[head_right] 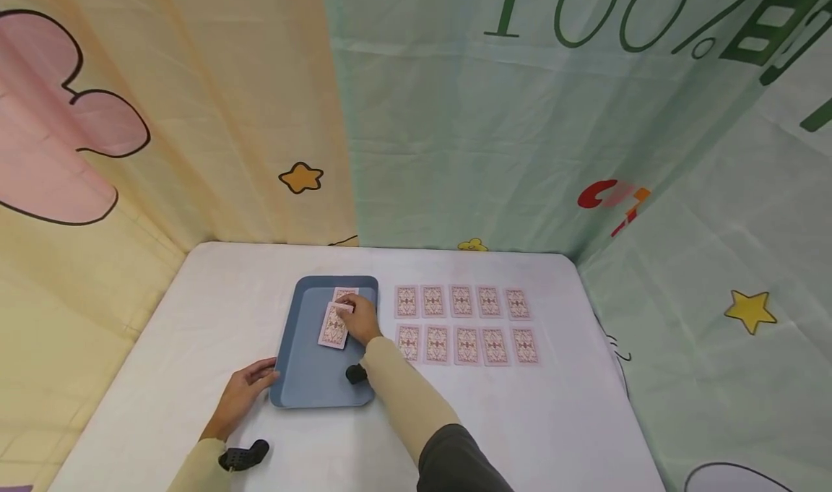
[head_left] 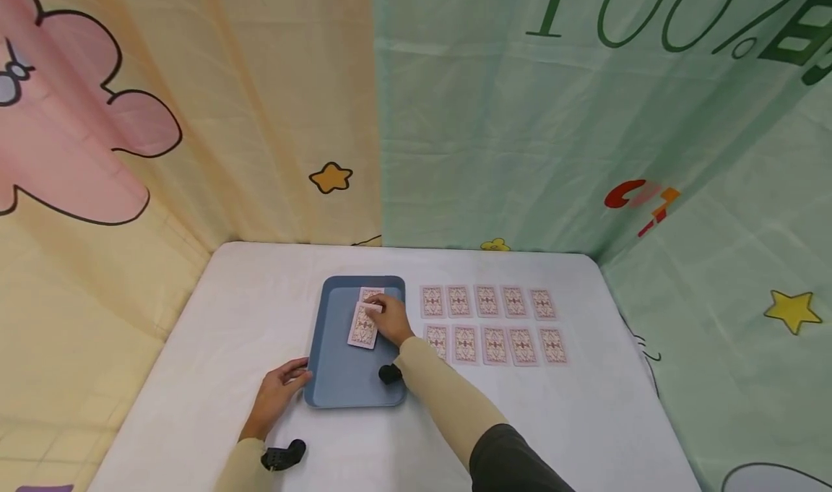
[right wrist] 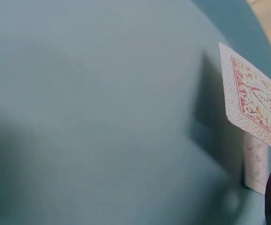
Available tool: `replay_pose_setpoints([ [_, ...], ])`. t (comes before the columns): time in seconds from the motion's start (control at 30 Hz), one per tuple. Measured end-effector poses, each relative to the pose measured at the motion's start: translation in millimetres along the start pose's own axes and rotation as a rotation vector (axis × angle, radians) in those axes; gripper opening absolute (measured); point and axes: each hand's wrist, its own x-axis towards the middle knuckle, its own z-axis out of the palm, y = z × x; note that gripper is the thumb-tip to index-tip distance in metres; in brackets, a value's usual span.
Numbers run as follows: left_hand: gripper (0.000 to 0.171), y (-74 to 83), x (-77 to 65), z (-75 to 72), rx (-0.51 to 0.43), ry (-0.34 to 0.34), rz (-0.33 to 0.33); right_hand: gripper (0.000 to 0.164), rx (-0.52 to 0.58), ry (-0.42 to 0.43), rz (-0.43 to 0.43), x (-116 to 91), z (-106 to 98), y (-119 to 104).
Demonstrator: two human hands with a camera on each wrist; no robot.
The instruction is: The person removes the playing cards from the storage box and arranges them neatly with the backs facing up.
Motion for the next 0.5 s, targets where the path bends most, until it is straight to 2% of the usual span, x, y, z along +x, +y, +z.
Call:
replay_pose_setpoints([
  [0.13,0.046,-1.4,-0.6,-1.1,0.009,0.001,0.005,0.019,0.044,-0.004,-0.019,-6,-10,0],
  [0.3,0.048,-3.8,-0.7,-2.9,0.032,-0.003,-0.002,0.020,0.130,0.001,-0.002,-20,-23,0],
  [0.5,0.049,-4.1,1.6,-0.9,0.011,-0.013,-0.004,0.023,0.204,0.003,-0.009,-45,-52,-3],
])
